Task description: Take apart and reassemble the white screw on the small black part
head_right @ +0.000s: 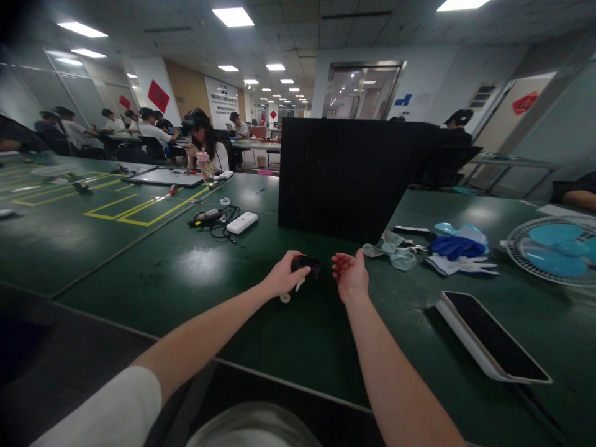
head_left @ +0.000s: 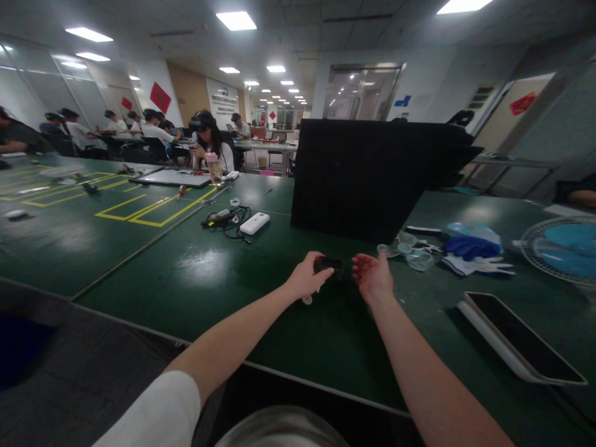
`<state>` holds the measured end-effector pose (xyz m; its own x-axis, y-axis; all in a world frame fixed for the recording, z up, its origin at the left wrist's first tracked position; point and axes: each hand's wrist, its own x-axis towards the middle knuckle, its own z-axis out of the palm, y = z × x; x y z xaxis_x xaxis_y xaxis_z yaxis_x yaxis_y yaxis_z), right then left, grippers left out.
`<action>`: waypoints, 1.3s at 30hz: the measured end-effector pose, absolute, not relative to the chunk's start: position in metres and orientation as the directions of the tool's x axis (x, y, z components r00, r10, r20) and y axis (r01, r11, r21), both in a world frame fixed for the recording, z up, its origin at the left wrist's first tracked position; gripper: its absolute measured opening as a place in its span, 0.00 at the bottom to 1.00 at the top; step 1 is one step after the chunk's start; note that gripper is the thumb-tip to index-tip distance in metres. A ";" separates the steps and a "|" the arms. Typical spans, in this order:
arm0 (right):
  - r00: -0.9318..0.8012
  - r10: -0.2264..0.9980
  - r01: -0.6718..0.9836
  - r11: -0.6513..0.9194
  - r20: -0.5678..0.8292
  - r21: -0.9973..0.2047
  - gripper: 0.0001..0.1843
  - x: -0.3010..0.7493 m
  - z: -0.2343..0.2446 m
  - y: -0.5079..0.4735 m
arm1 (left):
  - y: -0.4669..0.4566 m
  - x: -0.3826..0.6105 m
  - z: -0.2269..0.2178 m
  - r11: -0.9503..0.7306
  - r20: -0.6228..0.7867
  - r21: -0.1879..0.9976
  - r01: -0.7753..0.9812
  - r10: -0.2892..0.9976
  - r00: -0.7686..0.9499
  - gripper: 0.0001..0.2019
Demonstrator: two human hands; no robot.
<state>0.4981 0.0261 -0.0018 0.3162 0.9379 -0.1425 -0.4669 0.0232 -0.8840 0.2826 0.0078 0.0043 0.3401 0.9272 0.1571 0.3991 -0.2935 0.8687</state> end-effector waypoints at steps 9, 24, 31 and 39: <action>-0.466 0.866 0.673 0.481 0.184 -0.562 0.20 0.445 0.004 -0.016 | 0.015 0.189 -0.009 -0.381 0.366 0.858 0.345 0.924 0.109 0.20; -0.468 0.863 0.776 0.504 0.190 -0.380 0.14 0.419 0.026 -0.032 | -0.008 0.190 -0.005 -0.381 0.309 0.722 0.578 0.924 0.223 0.23; -0.419 0.794 0.649 0.601 0.441 -0.466 0.12 0.410 0.020 -0.035 | -0.013 0.199 -0.007 -0.373 0.249 0.679 0.632 0.927 0.280 0.23; -0.542 0.733 0.713 0.660 0.411 -0.236 0.12 0.404 0.020 -0.037 | -0.017 0.206 -0.008 -0.401 0.244 0.673 0.621 0.914 0.325 0.24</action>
<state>0.4035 -0.0375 0.0201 -0.5423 0.7328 0.4111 0.7129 0.6602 -0.2364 0.2059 -0.0174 -0.0083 0.3247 0.9138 0.2440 0.6212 -0.4006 0.6735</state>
